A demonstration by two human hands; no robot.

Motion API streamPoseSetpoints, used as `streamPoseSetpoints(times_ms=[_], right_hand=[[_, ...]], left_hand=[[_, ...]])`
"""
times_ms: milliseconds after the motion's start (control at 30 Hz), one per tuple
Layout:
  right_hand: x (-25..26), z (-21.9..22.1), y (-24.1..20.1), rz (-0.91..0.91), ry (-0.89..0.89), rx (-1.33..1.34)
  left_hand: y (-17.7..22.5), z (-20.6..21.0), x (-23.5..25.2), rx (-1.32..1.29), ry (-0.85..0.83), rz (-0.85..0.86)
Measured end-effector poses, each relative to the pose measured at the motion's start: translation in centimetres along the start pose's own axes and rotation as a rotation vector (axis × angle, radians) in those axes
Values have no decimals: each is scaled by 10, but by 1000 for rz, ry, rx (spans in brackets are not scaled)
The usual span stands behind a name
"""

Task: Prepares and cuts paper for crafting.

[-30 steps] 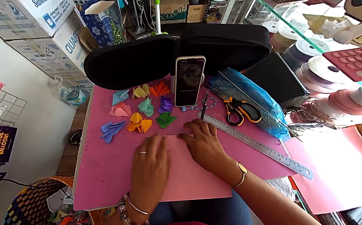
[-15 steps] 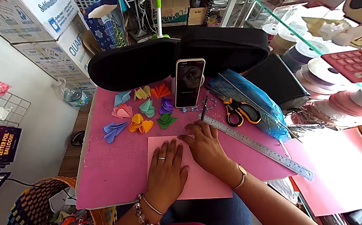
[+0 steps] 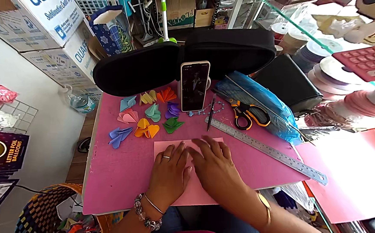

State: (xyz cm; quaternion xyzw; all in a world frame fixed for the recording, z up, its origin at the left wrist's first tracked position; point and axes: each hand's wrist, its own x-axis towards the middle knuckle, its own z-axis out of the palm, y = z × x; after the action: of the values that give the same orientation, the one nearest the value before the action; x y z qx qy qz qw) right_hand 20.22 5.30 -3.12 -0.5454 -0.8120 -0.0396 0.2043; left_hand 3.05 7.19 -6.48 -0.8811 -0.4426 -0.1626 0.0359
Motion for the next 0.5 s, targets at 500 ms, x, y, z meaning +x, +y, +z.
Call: streamPoseSetpoints(times_ms=[500], right_hand=[[-79, 6, -18, -96, 89, -31]], left_hand=[[9, 3, 2, 61, 15, -45]])
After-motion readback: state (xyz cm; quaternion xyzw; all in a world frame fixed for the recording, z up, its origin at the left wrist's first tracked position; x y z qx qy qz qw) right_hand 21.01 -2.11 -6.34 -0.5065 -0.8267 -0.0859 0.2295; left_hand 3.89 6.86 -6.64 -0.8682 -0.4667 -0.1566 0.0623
